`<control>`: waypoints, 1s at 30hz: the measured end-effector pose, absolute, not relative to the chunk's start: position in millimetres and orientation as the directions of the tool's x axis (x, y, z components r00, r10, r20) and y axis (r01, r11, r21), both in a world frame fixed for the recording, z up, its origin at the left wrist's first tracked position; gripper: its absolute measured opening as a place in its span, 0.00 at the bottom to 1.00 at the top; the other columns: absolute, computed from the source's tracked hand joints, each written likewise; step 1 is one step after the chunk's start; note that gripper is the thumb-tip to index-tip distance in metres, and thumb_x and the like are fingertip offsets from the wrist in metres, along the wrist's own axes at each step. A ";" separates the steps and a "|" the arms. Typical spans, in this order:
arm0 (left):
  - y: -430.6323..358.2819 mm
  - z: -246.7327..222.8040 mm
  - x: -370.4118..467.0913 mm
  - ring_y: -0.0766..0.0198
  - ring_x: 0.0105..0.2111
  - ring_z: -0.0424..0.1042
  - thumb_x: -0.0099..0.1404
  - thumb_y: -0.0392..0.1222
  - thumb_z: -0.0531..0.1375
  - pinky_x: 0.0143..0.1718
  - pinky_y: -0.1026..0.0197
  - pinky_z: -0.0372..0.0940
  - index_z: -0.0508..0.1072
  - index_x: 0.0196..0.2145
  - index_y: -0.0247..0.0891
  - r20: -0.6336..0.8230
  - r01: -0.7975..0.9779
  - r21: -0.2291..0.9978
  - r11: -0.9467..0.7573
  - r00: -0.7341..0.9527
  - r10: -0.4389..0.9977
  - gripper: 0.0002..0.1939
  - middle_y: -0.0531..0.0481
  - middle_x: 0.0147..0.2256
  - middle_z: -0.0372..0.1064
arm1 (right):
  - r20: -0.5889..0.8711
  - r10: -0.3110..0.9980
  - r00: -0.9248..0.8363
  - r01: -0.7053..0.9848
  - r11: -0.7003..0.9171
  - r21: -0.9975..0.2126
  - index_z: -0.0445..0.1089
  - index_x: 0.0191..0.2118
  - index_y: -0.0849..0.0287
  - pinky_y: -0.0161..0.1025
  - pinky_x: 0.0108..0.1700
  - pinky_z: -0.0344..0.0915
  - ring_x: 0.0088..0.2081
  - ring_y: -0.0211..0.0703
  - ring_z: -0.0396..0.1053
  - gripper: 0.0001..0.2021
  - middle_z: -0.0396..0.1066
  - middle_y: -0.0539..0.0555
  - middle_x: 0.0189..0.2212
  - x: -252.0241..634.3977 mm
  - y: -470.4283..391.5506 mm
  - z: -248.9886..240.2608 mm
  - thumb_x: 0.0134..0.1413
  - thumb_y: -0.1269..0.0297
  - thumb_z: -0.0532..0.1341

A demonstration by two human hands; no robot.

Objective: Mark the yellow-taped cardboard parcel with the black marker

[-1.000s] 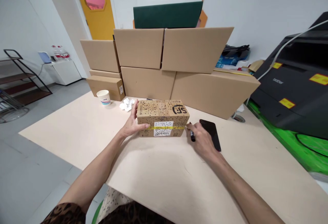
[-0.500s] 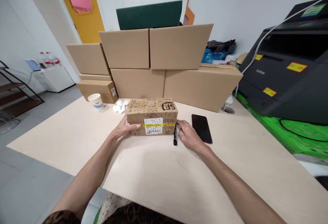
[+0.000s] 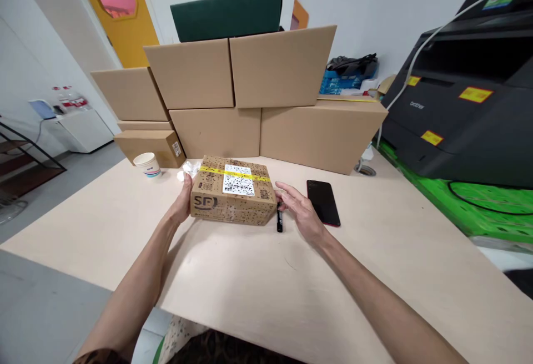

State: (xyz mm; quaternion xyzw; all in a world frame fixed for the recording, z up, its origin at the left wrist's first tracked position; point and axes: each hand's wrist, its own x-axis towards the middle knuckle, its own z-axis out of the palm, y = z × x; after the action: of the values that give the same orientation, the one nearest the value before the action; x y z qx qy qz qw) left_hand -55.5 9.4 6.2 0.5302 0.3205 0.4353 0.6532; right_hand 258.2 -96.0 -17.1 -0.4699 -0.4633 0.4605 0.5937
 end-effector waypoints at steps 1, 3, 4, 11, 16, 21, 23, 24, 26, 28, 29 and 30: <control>7.8 8.6 -55.1 0.41 0.59 0.74 0.60 0.81 0.53 0.55 0.43 0.73 0.66 0.66 0.48 0.045 -0.220 0.974 0.052 0.415 0.909 0.47 0.42 0.58 0.76 | 0.119 0.982 0.149 -0.133 0.140 -0.981 0.74 0.56 0.54 0.43 0.44 0.68 0.53 0.51 0.75 0.28 0.80 0.60 0.51 257.0 -97.0 -14.8 0.53 0.44 0.69; 5.6 12.3 -54.9 0.40 0.59 0.74 0.60 0.82 0.52 0.53 0.42 0.74 0.68 0.65 0.46 0.060 -0.217 0.976 0.033 0.407 0.911 0.48 0.41 0.57 0.76 | 0.133 0.979 0.155 -0.165 0.159 -0.974 0.74 0.56 0.53 0.43 0.44 0.69 0.52 0.50 0.76 0.27 0.81 0.59 0.50 255.4 -98.7 -9.8 0.54 0.46 0.68; 5.2 13.6 -55.3 0.40 0.59 0.74 0.60 0.82 0.52 0.52 0.42 0.75 0.70 0.64 0.45 0.064 -0.225 0.974 0.029 0.397 0.915 0.48 0.40 0.56 0.77 | 0.145 0.976 0.161 -0.170 0.172 -0.970 0.73 0.57 0.52 0.44 0.43 0.69 0.51 0.50 0.76 0.27 0.81 0.59 0.50 255.0 -99.3 -7.2 0.54 0.46 0.67; 5.7 20.9 -59.2 0.50 0.45 0.80 0.58 0.81 0.55 0.46 0.50 0.78 0.73 0.59 0.42 0.103 -0.265 0.964 -0.019 0.308 0.946 0.47 0.39 0.59 0.73 | 0.179 0.975 0.133 -0.128 0.196 -0.972 0.70 0.61 0.52 0.51 0.44 0.72 0.50 0.55 0.78 0.27 0.78 0.64 0.55 248.3 -102.7 2.9 0.59 0.47 0.62; 5.2 23.1 -60.9 0.58 0.41 0.80 0.61 0.70 0.65 0.44 0.57 0.78 0.69 0.61 0.47 0.142 -0.261 0.963 -0.071 0.263 0.954 0.38 0.44 0.62 0.69 | 0.185 0.983 -0.014 0.213 0.184 -0.960 0.66 0.63 0.57 0.53 0.49 0.71 0.52 0.57 0.75 0.30 0.77 0.65 0.55 239.0 -105.6 -4.3 0.61 0.47 0.61; 10.8 14.4 -64.6 0.63 0.38 0.80 0.61 0.58 0.70 0.39 0.60 0.77 0.65 0.61 0.45 0.047 -0.189 0.982 -0.018 0.148 0.988 0.36 0.42 0.62 0.66 | 0.111 0.985 -0.129 0.834 0.168 -0.526 0.71 0.57 0.63 0.59 0.60 0.64 0.57 0.62 0.68 0.21 0.72 0.68 0.55 241.1 -95.8 -29.8 0.60 0.65 0.58; 12.9 10.8 -65.4 0.63 0.38 0.81 0.62 0.56 0.70 0.40 0.60 0.77 0.63 0.64 0.44 0.025 -0.166 0.986 -0.004 0.126 0.992 0.38 0.38 0.65 0.61 | 0.118 0.983 -0.137 0.898 0.174 -0.405 0.71 0.57 0.65 0.57 0.62 0.63 0.59 0.61 0.66 0.22 0.71 0.70 0.56 247.1 -85.7 -38.3 0.58 0.73 0.54; 13.8 9.2 -65.5 0.63 0.38 0.81 0.62 0.56 0.70 0.40 0.59 0.77 0.62 0.65 0.44 0.021 -0.156 0.988 -0.002 0.120 0.993 0.38 0.37 0.67 0.58 | 0.126 0.982 -0.139 0.907 0.177 -0.381 0.72 0.56 0.66 0.55 0.62 0.63 0.59 0.61 0.66 0.22 0.70 0.71 0.56 251.2 -79.5 -41.0 0.56 0.76 0.53; 15.1 6.2 -65.0 0.62 0.39 0.81 0.62 0.56 0.70 0.42 0.58 0.77 0.61 0.66 0.44 0.020 -0.132 0.991 -0.004 0.119 0.993 0.40 0.35 0.69 0.54 | 0.157 0.981 -0.114 0.910 0.167 -0.379 0.73 0.53 0.67 0.56 0.64 0.61 0.61 0.63 0.64 0.21 0.69 0.73 0.58 260.3 -65.9 -43.7 0.54 0.78 0.54; 16.2 2.8 -63.5 0.58 0.43 0.81 0.62 0.58 0.70 0.46 0.53 0.76 0.60 0.67 0.44 0.023 -0.104 0.994 -0.011 0.115 0.993 0.42 0.33 0.70 0.53 | 0.203 0.978 -0.048 0.903 0.130 -0.411 0.74 0.50 0.68 0.61 0.66 0.57 0.64 0.68 0.61 0.20 0.66 0.75 0.62 268.4 -51.6 -44.4 0.53 0.77 0.55; 16.8 0.6 -62.5 0.54 0.47 0.80 0.61 0.59 0.69 0.50 0.50 0.75 0.60 0.68 0.44 0.032 -0.090 0.996 -0.022 0.108 0.994 0.44 0.32 0.71 0.52 | 0.240 0.971 0.002 0.872 0.116 -0.475 0.74 0.50 0.68 0.65 0.67 0.54 0.66 0.70 0.58 0.19 0.65 0.76 0.64 271.2 -44.2 -44.8 0.53 0.75 0.56; 17.4 -2.0 -61.4 0.49 0.53 0.77 0.61 0.60 0.69 0.55 0.46 0.73 0.58 0.69 0.44 0.047 -0.073 0.997 -0.039 0.100 0.994 0.45 0.32 0.72 0.50 | 0.275 0.960 0.062 0.811 0.112 -0.574 0.75 0.51 0.67 0.67 0.69 0.51 0.67 0.72 0.57 0.19 0.65 0.75 0.64 272.7 -36.7 -45.5 0.53 0.73 0.58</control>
State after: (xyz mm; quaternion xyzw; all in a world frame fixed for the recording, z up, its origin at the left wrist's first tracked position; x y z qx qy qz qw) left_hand -61.4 17.4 -2.0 0.5172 0.4450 0.5021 0.5314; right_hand 272.7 -36.7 -45.5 -0.6560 -0.6748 0.1171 0.3173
